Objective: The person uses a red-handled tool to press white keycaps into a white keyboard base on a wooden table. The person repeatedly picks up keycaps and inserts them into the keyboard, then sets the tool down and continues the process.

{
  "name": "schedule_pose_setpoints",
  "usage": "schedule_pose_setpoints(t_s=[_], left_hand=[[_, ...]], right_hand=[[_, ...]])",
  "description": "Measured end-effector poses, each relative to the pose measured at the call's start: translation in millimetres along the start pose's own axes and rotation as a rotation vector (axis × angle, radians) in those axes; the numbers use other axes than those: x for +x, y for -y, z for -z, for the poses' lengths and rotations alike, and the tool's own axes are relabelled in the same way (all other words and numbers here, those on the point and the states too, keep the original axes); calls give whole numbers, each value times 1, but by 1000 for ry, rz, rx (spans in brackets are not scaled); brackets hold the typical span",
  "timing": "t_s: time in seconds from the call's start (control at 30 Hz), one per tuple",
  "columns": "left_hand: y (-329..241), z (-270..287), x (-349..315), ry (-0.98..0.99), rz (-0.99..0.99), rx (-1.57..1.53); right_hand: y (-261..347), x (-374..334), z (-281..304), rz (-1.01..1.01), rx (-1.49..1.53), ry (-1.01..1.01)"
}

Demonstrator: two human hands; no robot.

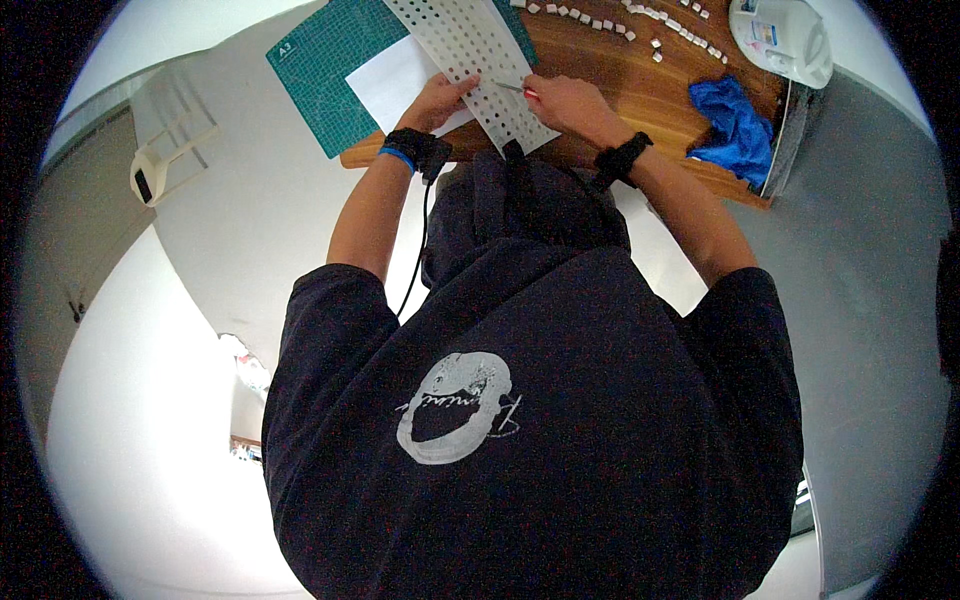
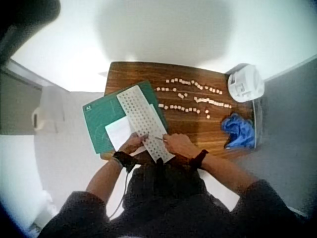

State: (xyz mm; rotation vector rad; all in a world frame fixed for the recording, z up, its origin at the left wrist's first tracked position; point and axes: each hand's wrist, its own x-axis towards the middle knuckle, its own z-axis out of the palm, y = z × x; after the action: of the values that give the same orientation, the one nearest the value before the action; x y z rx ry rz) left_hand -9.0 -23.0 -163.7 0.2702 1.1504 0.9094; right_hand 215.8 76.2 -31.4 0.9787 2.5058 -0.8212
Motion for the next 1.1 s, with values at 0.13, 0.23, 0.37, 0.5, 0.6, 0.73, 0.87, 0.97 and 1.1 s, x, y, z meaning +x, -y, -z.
schedule_pose_setpoints(t_s=[0.13,0.23,0.37,0.5,0.6,0.73,0.87,0.97,1.1], left_hand=[[-5,-3,0,10,63,49],[4,4,7,22,58,6],[6,2,8,19,-13,-27],[-1,-3,4,-1,-1,-24],[-1,-2,3,16,31,5],[2,0,5,6,30,10],[-2,-7,-1,-3,-7,-31],[-3,-7,-3,17,-18,-8],[3,-4,0,6,-24,-27]], right_hand=[[3,3,-1,-34,2,49],[2,7,-5,-41,24,65],[6,11,-8,-60,29,79],[7,11,-6,-24,-17,64],[7,11,-4,-12,-12,47],[10,11,-1,-41,-25,54],[5,7,-6,-39,4,43],[6,4,-5,-48,10,39],[8,1,3,-78,19,51]])
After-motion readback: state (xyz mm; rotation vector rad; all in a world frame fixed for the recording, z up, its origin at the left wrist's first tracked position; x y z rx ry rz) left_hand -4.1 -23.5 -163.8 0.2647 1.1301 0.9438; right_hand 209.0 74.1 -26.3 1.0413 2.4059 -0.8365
